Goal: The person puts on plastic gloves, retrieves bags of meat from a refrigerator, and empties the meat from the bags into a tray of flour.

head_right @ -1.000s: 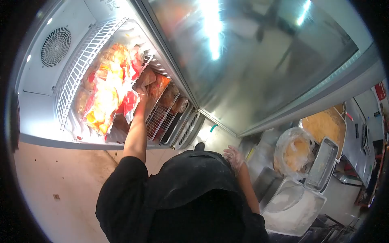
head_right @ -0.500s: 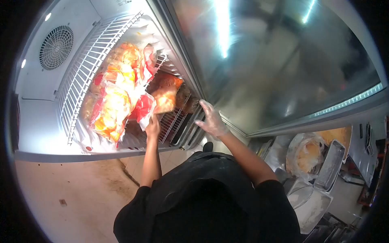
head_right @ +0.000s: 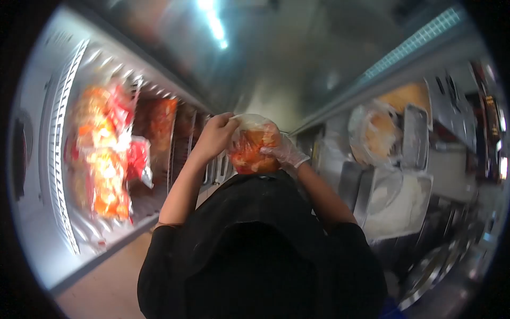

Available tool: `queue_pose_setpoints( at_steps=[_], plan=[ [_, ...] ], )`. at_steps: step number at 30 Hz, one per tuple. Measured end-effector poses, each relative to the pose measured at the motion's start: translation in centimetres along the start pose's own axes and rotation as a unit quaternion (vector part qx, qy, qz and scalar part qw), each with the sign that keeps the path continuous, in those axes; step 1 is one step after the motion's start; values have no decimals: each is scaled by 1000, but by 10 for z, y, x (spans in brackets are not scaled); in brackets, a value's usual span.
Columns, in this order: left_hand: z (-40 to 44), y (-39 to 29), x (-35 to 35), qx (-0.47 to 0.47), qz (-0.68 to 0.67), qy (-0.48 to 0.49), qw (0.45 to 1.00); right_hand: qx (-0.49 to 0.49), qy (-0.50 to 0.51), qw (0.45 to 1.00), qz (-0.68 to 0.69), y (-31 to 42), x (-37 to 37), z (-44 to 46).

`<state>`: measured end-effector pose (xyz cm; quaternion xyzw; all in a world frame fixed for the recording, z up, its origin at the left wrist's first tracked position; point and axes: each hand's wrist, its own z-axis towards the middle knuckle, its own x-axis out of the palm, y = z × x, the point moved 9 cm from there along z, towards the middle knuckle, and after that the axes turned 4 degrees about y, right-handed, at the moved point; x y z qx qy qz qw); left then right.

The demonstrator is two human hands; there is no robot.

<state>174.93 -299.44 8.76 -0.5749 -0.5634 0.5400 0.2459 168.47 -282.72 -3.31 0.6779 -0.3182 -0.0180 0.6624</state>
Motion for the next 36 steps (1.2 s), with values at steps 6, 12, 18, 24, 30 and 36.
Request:
queue_pose_setpoints(
  at_steps=[6,12,18,24,30,36],
  plan=[
    [26,-80,133,27,-50,260,964,-17,-225,958,179,37,-63,-136],
    [-8,-94,272,197,-104,439,870,-142,-416,890,119,52,-101,-273],
    [-2,-57,391,44,-52,490,869,-12,-489,867,-95,47,-123,-354],
    [-2,-8,451,119,-17,430,895,-122,-588,783,-160,14,-135,-399],
    [-47,-53,478,230,-2,563,794,-108,-705,617,-333,38,-116,-427],
    [-60,-58,486,227,75,665,708,-52,-766,560,-313,22,-117,-422]
  ],
)
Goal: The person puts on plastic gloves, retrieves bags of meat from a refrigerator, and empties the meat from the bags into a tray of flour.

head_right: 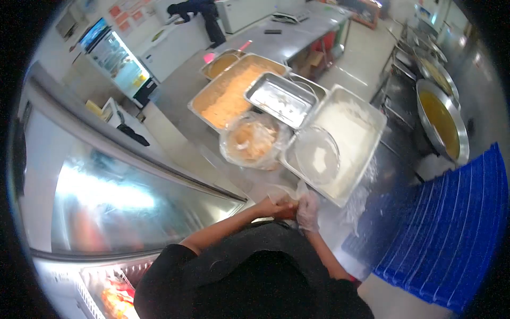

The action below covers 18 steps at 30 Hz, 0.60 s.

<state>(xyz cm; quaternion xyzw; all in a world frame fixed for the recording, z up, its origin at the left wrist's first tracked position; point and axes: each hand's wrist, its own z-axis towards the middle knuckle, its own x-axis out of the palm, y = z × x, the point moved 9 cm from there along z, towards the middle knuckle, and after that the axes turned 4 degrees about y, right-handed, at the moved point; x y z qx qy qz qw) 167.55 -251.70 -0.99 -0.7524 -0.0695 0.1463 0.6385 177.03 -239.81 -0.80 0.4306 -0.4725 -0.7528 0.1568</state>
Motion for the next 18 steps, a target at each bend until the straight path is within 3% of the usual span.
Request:
queue_pose_setpoints(
  at_steps=[2,3,5,6,8,11,14,16,18],
  plan=[
    [2,1,10,21,-57,56,997,5,-48,999,26,-5,0,-4],
    [2,-6,15,53,-64,93,992,11,-33,999,-28,-15,6,-8],
    [-1,-6,22,-11,-127,144,981,26,-9,990,-136,-55,23,-13],
    [-3,-4,27,-43,-159,170,972,-56,-58,978,-193,-58,25,-17],
    [1,-14,25,38,-36,184,982,-215,-160,915,-300,-53,34,-30],
    [7,-11,35,93,59,223,969,-73,-128,957,-250,-64,23,-18],
    [5,-14,36,46,23,234,971,-161,-131,888,-411,-72,37,-26],
    [1,-24,34,13,3,238,971,-9,-48,954,-296,-105,37,-19],
    [-2,-30,34,2,11,251,968,6,-51,956,-288,-104,34,-21]
  ],
)
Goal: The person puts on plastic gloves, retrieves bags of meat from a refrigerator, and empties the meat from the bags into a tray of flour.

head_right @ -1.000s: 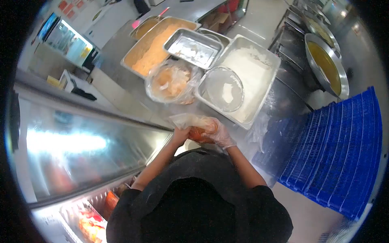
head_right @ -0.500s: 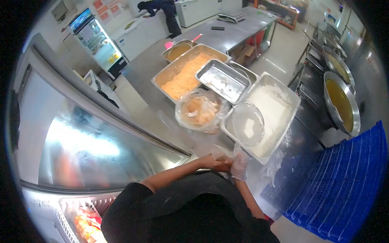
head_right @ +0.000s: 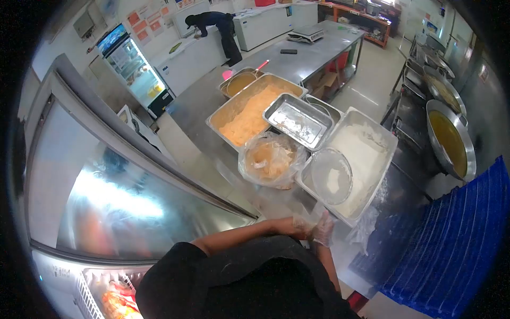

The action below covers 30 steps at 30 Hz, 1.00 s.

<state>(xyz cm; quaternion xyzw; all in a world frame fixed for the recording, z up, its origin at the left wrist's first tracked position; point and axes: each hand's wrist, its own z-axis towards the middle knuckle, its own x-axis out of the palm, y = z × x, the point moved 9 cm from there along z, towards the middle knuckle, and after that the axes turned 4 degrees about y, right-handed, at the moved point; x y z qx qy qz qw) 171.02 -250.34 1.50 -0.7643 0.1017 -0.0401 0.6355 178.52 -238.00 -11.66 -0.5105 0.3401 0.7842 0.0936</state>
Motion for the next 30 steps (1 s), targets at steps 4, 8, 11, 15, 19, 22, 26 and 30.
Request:
queue_pose_setpoints(
  at_steps=[4,8,11,15,19,22,26,30],
  plan=[
    [-2,3,4,49,-111,-19,992,-96,-127,977,-141,22,-18,-5],
    [-4,11,4,33,-99,-32,994,-104,-115,971,-180,18,-8,-5],
    [-7,10,-7,0,161,-73,984,-120,-103,987,-18,27,-28,1],
    [2,18,-4,-36,283,3,958,-84,-69,993,-55,21,-29,-10],
    [-6,11,-6,-59,285,-15,957,40,-18,998,53,16,-37,3],
    [-4,34,-9,-95,301,-31,948,195,29,963,182,7,-40,6],
    [-9,26,-13,-48,163,-42,985,227,41,943,238,26,-73,15],
    [-21,51,3,-123,72,31,989,251,96,936,228,37,-80,11]
  ],
)
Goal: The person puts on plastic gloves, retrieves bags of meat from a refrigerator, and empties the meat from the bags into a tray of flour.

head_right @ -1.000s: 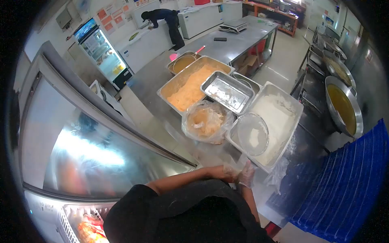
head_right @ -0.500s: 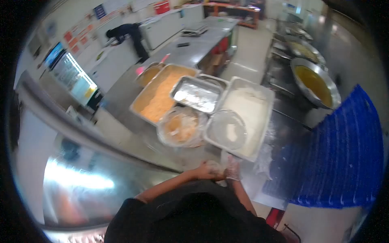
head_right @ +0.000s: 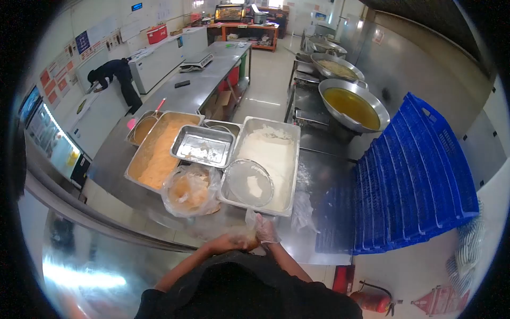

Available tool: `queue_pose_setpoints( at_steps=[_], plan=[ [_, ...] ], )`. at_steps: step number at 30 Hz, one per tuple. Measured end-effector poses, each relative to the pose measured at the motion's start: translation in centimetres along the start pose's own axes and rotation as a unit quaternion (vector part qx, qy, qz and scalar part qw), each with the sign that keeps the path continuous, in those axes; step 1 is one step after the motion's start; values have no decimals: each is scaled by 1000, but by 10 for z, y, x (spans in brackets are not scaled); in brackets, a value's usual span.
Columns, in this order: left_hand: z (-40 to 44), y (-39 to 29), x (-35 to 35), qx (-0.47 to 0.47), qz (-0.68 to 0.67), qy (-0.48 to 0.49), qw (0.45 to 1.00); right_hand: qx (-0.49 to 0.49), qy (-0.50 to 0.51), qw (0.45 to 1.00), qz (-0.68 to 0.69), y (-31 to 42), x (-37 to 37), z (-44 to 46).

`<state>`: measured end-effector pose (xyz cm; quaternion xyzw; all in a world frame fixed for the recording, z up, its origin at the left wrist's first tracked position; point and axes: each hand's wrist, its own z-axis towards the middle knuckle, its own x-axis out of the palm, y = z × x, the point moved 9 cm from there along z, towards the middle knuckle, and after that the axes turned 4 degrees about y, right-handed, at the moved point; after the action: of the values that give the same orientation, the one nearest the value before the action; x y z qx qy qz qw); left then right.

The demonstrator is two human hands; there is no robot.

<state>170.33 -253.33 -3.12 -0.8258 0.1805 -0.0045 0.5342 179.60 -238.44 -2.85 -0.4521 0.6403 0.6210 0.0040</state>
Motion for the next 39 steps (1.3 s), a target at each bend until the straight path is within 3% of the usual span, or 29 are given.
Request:
queue_pose_setpoints(
  at_steps=[2,3,5,7,10,12,14,17,19,22,25,27,31,33,39],
  plan=[
    [3,12,3,-38,-48,24,998,-1,-5,1000,-8,4,-3,1],
    [-25,-34,-3,-78,-51,9,996,-14,-24,1000,-10,6,-3,-1],
    [-35,-57,-9,-69,-52,-15,996,-34,-12,999,-1,-1,4,4],
    [-20,-39,-9,28,-46,-28,998,-41,46,998,21,-22,19,19],
    [-17,-18,-17,107,-119,-120,980,-71,203,975,54,13,17,-1],
    [-21,-26,-23,153,-54,-145,976,-323,155,928,-101,-17,52,7],
    [-24,-36,-24,166,12,-149,975,-383,192,895,-122,-39,74,3],
    [-24,-40,-22,149,21,-151,977,-282,340,897,-32,-49,82,-7],
    [-28,-52,-23,149,6,-152,977,-327,377,864,-76,1,57,-30],
    [-28,-63,-23,158,27,-133,978,-365,387,845,48,75,-1,-49],
    [-36,-113,-25,231,18,-84,969,-305,533,774,-156,115,-37,-59],
    [-44,-155,-26,252,38,-62,965,-322,587,698,-253,144,-57,-65],
    [-62,-231,-34,298,100,-11,949,-415,547,700,-199,176,-104,-66],
    [-69,-245,-36,251,99,-7,963,-414,509,745,-115,195,-137,-60],
    [-82,-262,-36,233,180,-18,955,-465,492,727,-116,202,-189,-64]
  ],
)
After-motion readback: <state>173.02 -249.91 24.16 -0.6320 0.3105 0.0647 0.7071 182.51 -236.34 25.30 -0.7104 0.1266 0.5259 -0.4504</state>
